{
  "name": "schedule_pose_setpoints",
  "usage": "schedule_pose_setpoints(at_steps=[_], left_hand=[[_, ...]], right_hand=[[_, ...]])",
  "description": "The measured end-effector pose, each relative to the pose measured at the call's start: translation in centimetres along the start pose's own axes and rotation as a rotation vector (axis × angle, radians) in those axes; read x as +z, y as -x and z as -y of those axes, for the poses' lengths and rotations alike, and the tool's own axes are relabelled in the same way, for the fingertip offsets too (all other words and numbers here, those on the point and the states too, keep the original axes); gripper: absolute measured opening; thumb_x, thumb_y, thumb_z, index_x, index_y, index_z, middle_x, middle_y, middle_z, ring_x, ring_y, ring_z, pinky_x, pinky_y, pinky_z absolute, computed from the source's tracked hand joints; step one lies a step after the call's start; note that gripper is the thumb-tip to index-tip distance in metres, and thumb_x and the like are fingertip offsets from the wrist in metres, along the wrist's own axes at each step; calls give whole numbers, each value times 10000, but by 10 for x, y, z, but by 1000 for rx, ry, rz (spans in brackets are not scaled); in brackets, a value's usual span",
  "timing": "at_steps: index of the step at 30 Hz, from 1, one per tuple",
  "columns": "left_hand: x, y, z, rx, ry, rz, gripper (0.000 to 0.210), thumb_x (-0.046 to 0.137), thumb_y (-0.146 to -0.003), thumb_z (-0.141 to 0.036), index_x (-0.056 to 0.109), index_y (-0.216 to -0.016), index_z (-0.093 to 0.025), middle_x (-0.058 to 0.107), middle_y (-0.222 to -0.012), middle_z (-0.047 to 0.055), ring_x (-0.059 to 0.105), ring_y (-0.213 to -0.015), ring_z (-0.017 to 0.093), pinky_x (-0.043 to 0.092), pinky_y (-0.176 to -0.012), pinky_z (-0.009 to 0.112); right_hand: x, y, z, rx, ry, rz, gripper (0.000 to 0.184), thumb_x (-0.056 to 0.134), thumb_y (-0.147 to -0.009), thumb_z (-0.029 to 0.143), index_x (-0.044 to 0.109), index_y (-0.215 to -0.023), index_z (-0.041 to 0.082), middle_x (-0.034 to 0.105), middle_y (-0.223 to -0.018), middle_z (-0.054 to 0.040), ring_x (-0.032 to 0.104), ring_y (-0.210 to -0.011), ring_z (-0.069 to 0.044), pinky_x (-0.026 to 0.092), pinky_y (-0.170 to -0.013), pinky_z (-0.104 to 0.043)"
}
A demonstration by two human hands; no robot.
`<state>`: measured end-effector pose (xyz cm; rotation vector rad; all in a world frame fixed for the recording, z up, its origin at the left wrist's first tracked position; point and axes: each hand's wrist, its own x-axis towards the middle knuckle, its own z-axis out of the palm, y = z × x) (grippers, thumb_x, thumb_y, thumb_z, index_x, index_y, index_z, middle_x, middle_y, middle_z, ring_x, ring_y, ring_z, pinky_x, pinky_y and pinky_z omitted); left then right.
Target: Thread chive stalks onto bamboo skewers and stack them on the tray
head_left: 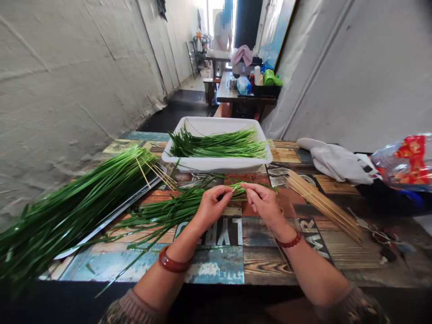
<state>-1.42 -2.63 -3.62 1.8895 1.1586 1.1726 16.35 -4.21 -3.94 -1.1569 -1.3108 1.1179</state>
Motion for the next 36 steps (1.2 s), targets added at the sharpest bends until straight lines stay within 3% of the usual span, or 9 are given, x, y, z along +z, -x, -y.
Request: schedule_pose_setpoints(at_steps=[9,14,20,30,36], left_hand=[[-1,-2,-2,7,5,51,199,565,-864,-219,724,-973,-170,744,-938,74,676,-856,176,516,-795,285],[3,-1,-8,71,-79,117,165,559,-865,-196,721,-893,-177,711,-766,45,642,-700,141,494,-670,245],[4,-1,-12,44,-131,100,114,580,-852,-196,687,-828,-169,694,-758,35,631,-714,142,479,-703,250],[0,-2,-15,17,-104,126,146,544,-861,-201,674,-802,-172,679,-769,34,616,-736,142,463,-705,242],[-1,-2,-10,-113,38,38,118,585,-823,-210,673,-768,-155,671,-754,30,595,-704,135,457,-657,224]], right_hand=[[2,4,0,-29,75,12,352,521,-888,350,677,-1146,166,533,-584,28,419,-474,-87,343,-439,-210],[2,4,4,-141,280,-24,236,590,-840,316,703,-994,179,561,-591,26,471,-515,-103,374,-509,-225],[1,4,2,-170,437,-31,123,569,-846,269,652,-814,185,630,-638,4,547,-552,-120,408,-556,-229],[3,3,2,-125,403,-58,131,571,-830,287,645,-798,184,646,-658,-11,560,-553,-127,417,-532,-227],[-2,2,-2,-61,132,-65,291,521,-901,382,675,-1036,175,593,-645,7,523,-536,-111,406,-490,-214]])
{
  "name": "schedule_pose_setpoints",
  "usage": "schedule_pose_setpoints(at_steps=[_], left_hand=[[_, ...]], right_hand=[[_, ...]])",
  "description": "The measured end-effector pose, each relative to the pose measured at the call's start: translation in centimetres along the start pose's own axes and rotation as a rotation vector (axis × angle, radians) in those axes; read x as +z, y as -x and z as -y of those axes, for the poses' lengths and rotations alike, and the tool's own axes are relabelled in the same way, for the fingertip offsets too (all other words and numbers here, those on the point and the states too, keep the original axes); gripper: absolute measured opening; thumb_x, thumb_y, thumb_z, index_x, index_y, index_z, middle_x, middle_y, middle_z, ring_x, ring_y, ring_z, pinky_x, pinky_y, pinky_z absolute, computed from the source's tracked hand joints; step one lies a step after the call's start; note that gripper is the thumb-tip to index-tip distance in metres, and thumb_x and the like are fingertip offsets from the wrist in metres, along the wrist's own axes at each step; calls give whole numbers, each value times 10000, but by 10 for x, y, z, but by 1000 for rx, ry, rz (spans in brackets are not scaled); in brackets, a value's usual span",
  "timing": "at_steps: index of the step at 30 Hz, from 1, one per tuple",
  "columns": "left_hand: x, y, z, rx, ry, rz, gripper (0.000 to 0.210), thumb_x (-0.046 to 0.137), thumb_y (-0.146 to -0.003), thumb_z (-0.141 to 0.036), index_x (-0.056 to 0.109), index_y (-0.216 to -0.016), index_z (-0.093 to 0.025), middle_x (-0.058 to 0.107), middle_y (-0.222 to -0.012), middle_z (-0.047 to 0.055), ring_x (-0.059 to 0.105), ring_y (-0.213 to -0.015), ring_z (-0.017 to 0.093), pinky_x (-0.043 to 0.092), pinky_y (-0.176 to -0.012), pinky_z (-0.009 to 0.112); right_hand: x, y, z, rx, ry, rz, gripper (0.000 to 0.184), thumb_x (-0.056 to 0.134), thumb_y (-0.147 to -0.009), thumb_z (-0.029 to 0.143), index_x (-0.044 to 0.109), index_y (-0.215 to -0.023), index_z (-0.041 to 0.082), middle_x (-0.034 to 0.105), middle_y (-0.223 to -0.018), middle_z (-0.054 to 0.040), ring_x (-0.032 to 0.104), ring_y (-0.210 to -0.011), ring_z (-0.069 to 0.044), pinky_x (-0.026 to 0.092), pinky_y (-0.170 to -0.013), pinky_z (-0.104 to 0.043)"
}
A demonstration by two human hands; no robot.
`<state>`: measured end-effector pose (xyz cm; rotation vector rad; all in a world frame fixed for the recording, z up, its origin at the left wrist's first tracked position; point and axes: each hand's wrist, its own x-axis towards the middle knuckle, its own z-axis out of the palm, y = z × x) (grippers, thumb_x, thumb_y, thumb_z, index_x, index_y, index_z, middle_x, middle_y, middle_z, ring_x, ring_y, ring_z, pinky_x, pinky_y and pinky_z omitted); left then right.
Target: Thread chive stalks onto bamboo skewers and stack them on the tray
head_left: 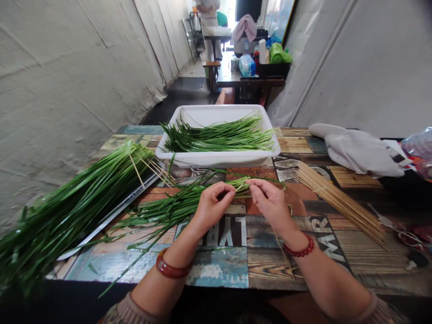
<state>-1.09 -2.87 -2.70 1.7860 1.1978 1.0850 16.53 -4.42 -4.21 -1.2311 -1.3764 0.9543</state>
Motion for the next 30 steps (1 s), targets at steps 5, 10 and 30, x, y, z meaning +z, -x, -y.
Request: schedule_pose_setpoints(at_steps=[5,10,30], left_hand=[[-3,1,0,-167,226,-8,164,610,-810,-255,711,-873,-142,666,-725,18,558,-629,111,434,-585,205],[-5,1,-6,-249,339,-4,208,657,-785,-308,720,-886,-138,701,-784,39,585,-654,121,454,-599,212],[-5,0,-11,-316,462,-4,157,702,-735,-270,744,-819,-144,688,-738,21,547,-642,103,435,-639,215]], right_hand=[[2,6,4,-1,-18,87,344,491,-926,391,691,-1103,175,505,-555,33,464,-485,-100,383,-458,-211],[11,12,7,-49,100,157,304,531,-886,333,718,-1084,197,583,-588,11,543,-532,-126,456,-525,-239],[11,12,12,-80,139,165,346,504,-877,288,730,-1096,143,677,-629,-35,652,-636,-177,530,-576,-277]])
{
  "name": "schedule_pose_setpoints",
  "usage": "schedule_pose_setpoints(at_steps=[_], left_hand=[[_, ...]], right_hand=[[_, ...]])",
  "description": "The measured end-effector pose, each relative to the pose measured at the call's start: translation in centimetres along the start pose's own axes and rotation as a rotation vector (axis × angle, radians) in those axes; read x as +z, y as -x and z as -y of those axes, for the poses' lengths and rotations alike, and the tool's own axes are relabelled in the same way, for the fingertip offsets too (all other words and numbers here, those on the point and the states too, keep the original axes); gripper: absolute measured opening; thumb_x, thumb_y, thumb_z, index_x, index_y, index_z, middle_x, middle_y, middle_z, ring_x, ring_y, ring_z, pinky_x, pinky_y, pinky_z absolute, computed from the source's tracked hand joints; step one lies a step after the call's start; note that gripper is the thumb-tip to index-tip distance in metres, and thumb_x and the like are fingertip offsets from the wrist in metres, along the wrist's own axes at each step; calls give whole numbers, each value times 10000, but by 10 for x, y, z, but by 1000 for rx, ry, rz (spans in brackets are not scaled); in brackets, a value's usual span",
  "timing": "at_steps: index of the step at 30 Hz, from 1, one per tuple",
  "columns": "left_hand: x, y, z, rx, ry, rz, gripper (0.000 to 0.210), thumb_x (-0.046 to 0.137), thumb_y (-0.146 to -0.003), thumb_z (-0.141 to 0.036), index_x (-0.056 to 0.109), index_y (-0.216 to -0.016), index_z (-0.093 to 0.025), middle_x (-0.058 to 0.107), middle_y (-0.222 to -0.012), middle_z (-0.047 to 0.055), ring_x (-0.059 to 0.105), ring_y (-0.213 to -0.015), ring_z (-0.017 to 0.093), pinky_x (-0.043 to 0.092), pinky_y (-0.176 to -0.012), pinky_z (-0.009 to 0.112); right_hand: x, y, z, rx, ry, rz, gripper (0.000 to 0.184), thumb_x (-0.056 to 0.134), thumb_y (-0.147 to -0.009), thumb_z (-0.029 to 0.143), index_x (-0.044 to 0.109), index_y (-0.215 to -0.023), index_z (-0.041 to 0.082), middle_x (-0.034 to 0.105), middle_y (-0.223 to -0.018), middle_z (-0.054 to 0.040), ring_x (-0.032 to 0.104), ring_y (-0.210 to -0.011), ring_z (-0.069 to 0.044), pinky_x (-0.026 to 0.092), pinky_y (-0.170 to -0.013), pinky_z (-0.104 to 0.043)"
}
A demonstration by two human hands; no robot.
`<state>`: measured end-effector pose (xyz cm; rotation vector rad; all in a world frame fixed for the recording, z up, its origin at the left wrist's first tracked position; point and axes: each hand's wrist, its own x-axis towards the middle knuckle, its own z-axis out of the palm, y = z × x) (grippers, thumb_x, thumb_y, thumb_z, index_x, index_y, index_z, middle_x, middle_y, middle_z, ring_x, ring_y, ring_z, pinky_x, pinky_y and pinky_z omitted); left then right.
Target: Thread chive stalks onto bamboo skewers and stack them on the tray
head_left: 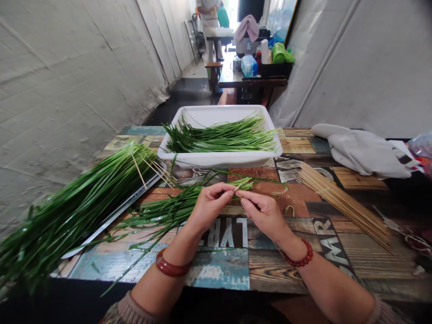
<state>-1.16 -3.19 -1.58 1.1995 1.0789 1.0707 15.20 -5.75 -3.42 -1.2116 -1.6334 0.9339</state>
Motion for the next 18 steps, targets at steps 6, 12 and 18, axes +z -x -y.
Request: schedule_pose_setpoints(at_steps=[6,12,18], left_hand=[[0,0,0,4,-11,7,154,692,-743,-260,745,-825,-141,677,-719,18,523,-624,96,415,-612,207],[0,0,-1,8,-25,7,148,681,-752,-260,743,-824,-147,687,-755,22,542,-647,102,421,-624,208],[0,-1,0,6,-15,-4,140,695,-739,-256,740,-812,-145,688,-748,21,549,-644,105,433,-638,214]], right_hand=[[0,0,0,2,-12,-1,339,506,-876,277,730,-1100,155,668,-610,-23,653,-638,-170,527,-566,-262],[-1,-1,1,-6,-14,2,336,505,-868,270,736,-1088,164,668,-606,-21,646,-627,-167,526,-559,-262],[-1,-1,2,-3,8,12,342,501,-872,279,739,-1079,148,678,-632,-34,641,-617,-167,526,-563,-269]])
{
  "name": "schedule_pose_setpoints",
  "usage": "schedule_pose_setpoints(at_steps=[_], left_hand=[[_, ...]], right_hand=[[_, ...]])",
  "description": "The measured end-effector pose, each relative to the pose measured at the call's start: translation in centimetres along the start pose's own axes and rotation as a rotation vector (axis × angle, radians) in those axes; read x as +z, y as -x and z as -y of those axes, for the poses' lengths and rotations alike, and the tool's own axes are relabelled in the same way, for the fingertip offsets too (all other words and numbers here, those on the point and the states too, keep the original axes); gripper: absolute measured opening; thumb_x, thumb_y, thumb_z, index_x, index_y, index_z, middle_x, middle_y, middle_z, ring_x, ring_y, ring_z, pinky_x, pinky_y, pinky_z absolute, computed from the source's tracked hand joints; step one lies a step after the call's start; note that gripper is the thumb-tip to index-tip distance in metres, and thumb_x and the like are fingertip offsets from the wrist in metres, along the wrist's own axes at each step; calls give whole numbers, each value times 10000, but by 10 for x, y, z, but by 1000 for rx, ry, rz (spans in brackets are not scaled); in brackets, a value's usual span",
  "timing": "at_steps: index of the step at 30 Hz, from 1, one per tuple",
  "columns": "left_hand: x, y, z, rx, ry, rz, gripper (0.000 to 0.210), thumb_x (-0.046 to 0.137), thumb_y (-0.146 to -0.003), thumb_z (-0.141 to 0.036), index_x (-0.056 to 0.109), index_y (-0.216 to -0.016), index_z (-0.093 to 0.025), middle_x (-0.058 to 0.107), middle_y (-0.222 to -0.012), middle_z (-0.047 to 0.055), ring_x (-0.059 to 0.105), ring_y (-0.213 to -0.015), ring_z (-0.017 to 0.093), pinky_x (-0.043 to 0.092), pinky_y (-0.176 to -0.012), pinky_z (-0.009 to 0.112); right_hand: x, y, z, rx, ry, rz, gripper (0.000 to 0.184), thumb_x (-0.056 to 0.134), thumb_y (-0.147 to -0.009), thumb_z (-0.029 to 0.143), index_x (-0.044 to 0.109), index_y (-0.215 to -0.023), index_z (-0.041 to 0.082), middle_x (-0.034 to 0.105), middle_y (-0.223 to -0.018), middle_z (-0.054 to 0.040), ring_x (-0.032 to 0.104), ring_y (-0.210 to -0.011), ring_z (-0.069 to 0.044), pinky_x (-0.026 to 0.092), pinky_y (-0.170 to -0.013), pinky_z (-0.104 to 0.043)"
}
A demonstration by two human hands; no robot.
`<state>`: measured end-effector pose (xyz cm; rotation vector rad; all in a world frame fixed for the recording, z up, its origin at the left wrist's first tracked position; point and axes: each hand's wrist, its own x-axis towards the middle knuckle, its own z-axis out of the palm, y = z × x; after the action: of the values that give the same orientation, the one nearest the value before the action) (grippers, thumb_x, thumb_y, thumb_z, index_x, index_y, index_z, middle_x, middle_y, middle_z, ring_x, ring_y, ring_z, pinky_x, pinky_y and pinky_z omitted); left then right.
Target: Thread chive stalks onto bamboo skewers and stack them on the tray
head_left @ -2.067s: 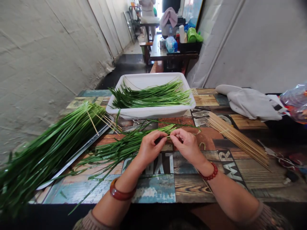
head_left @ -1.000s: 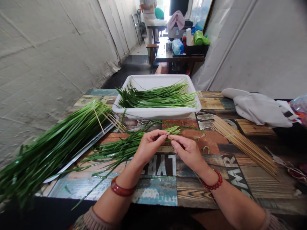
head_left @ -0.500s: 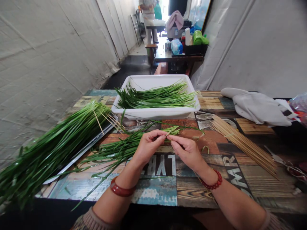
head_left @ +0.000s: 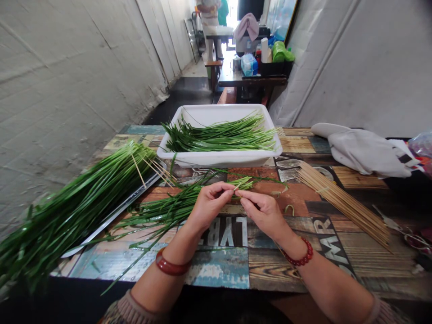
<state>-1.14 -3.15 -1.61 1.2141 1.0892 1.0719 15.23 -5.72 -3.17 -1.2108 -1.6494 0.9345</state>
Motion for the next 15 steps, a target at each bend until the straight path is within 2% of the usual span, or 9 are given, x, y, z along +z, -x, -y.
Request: schedule_pose_setpoints(at_steps=[9,15], left_hand=[[-1,-1,5,44,-29,11,136,694,-752,-258,740,-821,-150,690,-780,30,579,-709,124,445,-677,220],[-4,-2,10,148,-174,21,142,664,-788,-268,746,-832,-160,666,-774,32,578,-738,136,440,-680,221]], right_hand=[[0,0,0,13,-11,0,342,499,-870,277,740,-1077,149,694,-667,-39,658,-660,-170,530,-580,-261],[-1,0,1,16,6,-1,339,498,-872,268,739,-1076,145,697,-673,-41,657,-663,-170,531,-588,-264]])
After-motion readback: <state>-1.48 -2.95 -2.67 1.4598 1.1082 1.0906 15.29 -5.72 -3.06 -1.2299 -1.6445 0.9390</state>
